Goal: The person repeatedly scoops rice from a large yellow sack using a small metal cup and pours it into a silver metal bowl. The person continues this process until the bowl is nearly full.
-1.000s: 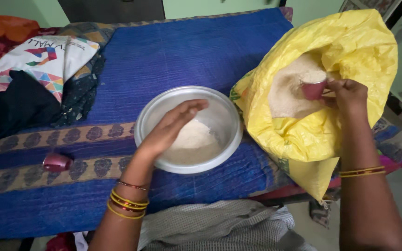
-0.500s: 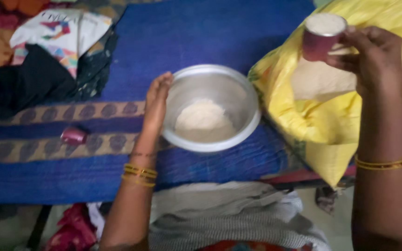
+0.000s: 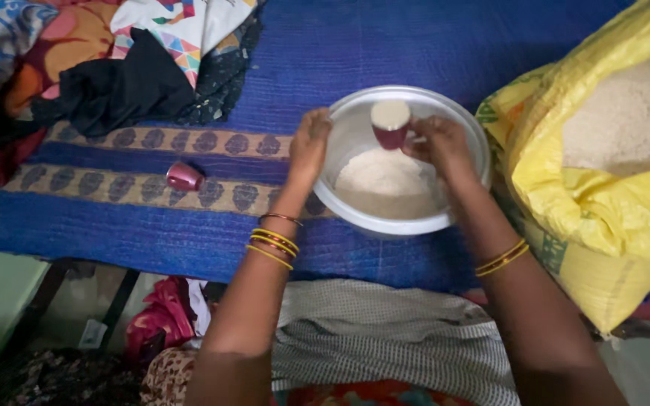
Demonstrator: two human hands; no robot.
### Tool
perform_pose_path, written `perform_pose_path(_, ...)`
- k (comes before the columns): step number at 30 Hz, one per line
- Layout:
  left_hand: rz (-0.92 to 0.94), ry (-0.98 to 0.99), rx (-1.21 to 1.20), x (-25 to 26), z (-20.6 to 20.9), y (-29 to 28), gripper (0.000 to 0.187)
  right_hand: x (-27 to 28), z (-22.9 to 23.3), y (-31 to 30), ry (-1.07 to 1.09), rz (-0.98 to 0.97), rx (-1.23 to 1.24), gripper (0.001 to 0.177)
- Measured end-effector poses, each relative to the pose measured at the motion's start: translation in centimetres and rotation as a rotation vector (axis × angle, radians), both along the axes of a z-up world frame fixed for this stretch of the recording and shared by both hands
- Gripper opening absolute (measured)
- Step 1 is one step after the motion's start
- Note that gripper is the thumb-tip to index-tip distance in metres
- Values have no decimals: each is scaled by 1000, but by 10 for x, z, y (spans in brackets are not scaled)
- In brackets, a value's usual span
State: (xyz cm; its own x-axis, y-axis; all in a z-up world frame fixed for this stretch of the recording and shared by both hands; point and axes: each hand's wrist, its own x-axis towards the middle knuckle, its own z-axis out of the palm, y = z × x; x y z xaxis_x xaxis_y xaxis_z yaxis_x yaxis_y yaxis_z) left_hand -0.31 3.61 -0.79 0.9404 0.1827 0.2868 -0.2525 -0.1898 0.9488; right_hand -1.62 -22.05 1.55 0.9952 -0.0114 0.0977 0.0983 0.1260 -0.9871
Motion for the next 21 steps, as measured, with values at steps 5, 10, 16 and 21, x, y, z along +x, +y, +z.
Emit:
perform_pose_path(5, 138, -44, 295, 14, -6, -10, 41, 42, -48, -45, 16, 46, -175, 17)
perform_pose_path(10, 200, 13, 481, 34, 8, -27, 52, 38, -71, -67, 35, 13, -409, 21)
perform_pose_path(16, 220, -37, 722, 29, 5, -32, 64, 16, -58, -61, 56, 33, -171, 19)
perform_pose_path(21, 215, 6, 669, 30, 5, -29, 62, 10, -35, -52, -34, -29, -186, 19)
